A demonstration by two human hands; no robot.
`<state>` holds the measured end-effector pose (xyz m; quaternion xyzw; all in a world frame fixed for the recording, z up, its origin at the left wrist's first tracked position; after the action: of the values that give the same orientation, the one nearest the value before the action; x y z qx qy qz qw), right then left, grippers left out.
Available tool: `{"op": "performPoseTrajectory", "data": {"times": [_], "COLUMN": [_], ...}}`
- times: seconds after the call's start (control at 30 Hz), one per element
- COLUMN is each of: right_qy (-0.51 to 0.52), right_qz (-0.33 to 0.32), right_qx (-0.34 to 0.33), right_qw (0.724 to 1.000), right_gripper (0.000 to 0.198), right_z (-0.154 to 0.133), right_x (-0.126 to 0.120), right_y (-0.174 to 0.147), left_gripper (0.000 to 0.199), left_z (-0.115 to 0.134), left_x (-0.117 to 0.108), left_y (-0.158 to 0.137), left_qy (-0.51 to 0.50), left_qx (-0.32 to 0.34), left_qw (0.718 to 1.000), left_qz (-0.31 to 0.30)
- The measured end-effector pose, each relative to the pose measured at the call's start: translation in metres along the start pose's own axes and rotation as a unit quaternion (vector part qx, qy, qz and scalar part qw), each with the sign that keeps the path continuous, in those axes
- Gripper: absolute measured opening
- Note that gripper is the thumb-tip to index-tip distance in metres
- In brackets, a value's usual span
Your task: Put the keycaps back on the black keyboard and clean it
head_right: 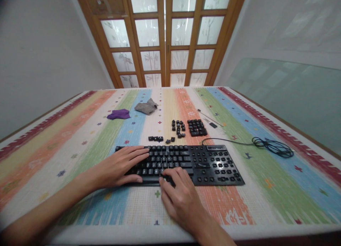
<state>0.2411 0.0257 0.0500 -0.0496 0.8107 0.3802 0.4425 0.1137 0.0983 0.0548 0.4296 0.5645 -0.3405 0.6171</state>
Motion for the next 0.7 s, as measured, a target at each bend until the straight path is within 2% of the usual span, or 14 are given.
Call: {"op": "performPoseTrajectory", "data": {"times": [0.13,0.27,0.5,0.7], "right_qy": [-0.005,-0.003,-0.024,-0.071], "right_qz": [0.006,0.002,-0.006,-0.044], "right_qx": [0.004,0.007,0.013,-0.04], "right_qw": [1.0,1.0,1.0,0.996], "right_gripper": [0.02,0.02,0.018,0.024], "right_z": [0.0,0.001,0.003,-0.004], "right_x": [-0.002,0.001,0.006,0.017], "right_y": [0.001,0.002,0.002,0.003], "left_gripper": [0.075,0.079,0.066,0.06], "left_z": [-0.012,-0.012,-0.003,-0.005], "left_x": [0.007,0.011,0.019,0.022], "left_y": [0.006,0.013,0.012,0.006], "left_qy": [-0.036,-0.06,-0.07,-0.086], "left_qx": [-0.01,0.001,0.019,0.011], "left_qw": [0.999,0.998,0.997,0.996], "left_qz": [-0.031,-0.024,-0.032,-0.01]}}
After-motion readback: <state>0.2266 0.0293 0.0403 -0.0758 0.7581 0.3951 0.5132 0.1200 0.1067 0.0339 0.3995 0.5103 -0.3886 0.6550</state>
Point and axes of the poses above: each hand's wrist, its own y-axis towards the middle knuckle, its own x-axis out of the palm, z = x × y, the point moved 10 cm from there along y, towards the middle knuckle, and after that the axes turned 5 degrees about -z, right-handed, at the moved point
